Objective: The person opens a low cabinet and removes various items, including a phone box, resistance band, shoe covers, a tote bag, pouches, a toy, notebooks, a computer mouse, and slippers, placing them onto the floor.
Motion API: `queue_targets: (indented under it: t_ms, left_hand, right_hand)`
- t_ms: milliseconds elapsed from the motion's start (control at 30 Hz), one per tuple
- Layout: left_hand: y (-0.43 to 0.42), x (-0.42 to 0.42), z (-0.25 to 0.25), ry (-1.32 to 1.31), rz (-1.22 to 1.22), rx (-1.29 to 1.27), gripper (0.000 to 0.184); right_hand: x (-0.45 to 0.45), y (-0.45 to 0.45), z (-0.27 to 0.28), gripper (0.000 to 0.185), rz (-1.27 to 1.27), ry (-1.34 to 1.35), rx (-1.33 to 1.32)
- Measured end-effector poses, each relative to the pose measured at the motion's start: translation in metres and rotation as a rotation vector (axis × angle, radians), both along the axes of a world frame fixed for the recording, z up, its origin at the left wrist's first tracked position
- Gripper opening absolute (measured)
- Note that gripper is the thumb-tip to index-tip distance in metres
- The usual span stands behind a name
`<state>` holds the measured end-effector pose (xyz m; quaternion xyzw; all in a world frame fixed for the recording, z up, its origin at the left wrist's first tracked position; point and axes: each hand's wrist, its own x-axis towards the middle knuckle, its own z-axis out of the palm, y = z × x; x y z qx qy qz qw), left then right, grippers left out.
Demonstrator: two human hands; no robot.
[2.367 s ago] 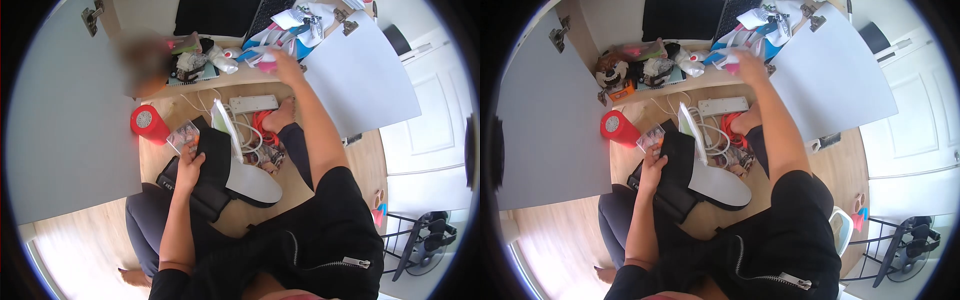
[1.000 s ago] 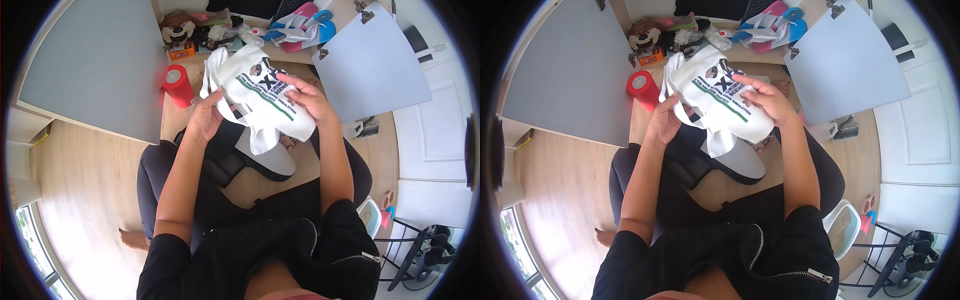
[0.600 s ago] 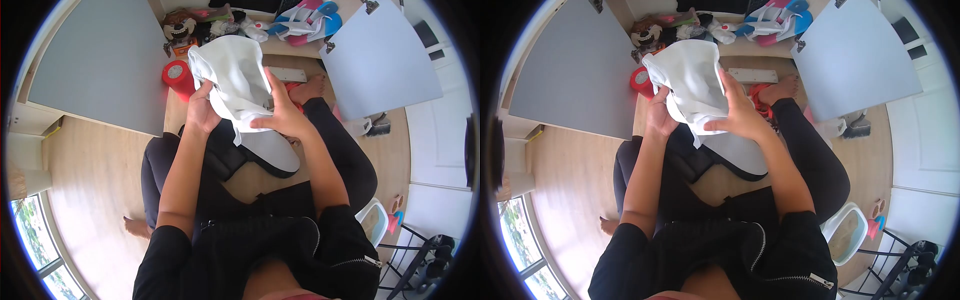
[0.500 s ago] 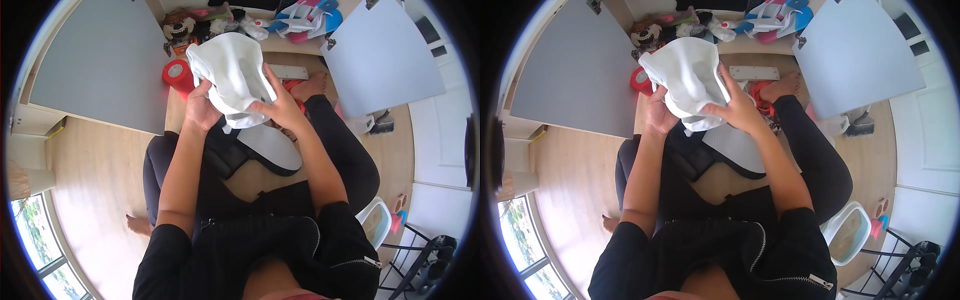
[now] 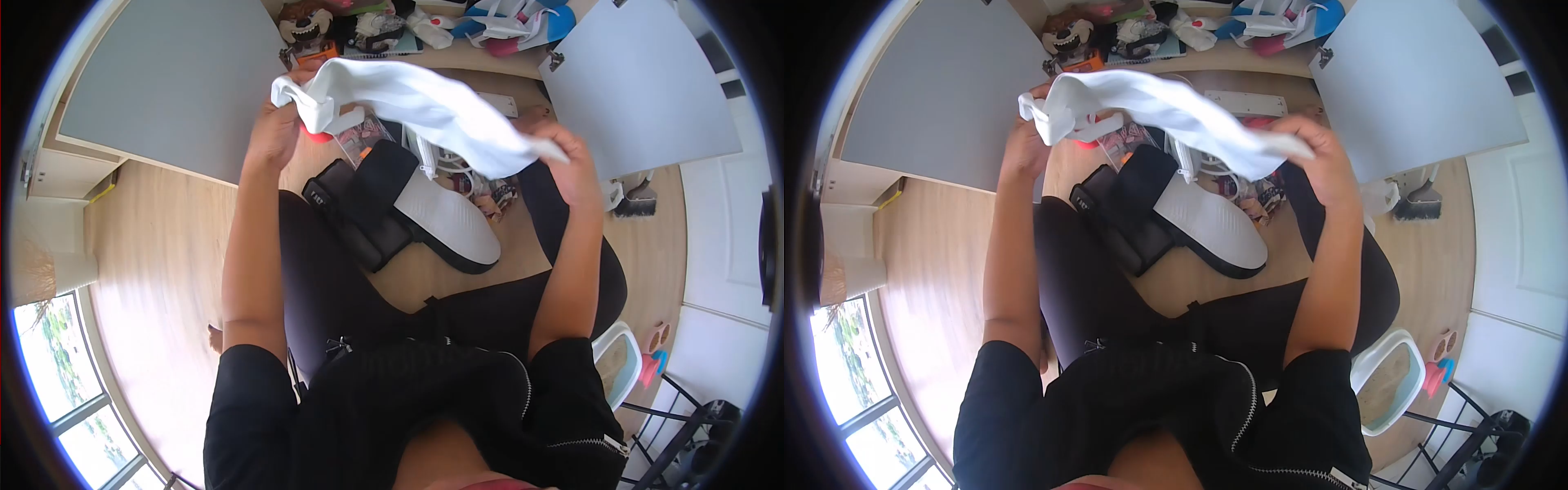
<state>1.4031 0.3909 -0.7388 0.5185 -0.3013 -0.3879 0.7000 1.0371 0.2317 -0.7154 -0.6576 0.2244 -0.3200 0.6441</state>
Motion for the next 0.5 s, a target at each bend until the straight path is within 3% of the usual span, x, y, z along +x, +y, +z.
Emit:
queue_targets:
  t_ms: [33, 67, 167, 233, 333, 367, 400, 433, 500]
  left_hand:
    - [0.006, 0.008, -0.004, -0.157, -0.102, -0.050, 0.048]
    - [0.017, 0.012, -0.012, -0.140, -0.098, -0.036, 0.048]
    - [0.040, 0.020, -0.033, -0.711, -0.084, 0.318, 0.045]
    - [0.055, 0.010, -0.046, -0.705, 0.001, 0.392, 0.039]
    - [0.075, -0.007, -0.054, -0.890, 0.092, 0.534, 0.028]
    - [0.083, -0.019, -0.055, -0.877, 0.089, 0.547, 0.028]
    - [0.089, -0.035, -0.055, -0.686, 0.047, 0.653, 0.026]
    - [0.095, -0.051, -0.053, -0.493, 0.005, 0.750, 0.026]
    - [0.104, -0.092, -0.058, 0.099, -0.120, 0.719, 0.030]
  right_hand:
    - [-0.006, 0.010, 0.010, 0.016, 0.301, 0.179, -0.008]
    - [-0.006, 0.019, 0.009, 0.018, 0.466, 0.361, -0.109]
    - [0.017, 0.067, -0.016, 0.026, 0.817, 0.872, -0.252]
    - [0.008, 0.098, -0.084, 0.031, 0.927, 0.860, -0.500]
    - [0.025, 0.087, -0.069, 0.029, 0.941, 0.945, -0.288]
    - [0.028, 0.071, -0.066, 0.026, 0.839, 0.875, -0.265]
    - [0.030, 0.053, -0.064, 0.023, 0.736, 0.807, -0.247]
    - [0.033, 0.041, -0.061, 0.021, 0.499, 0.829, -0.031]
    - [0.040, 0.013, -0.063, 0.024, 0.200, 0.668, -0.013]
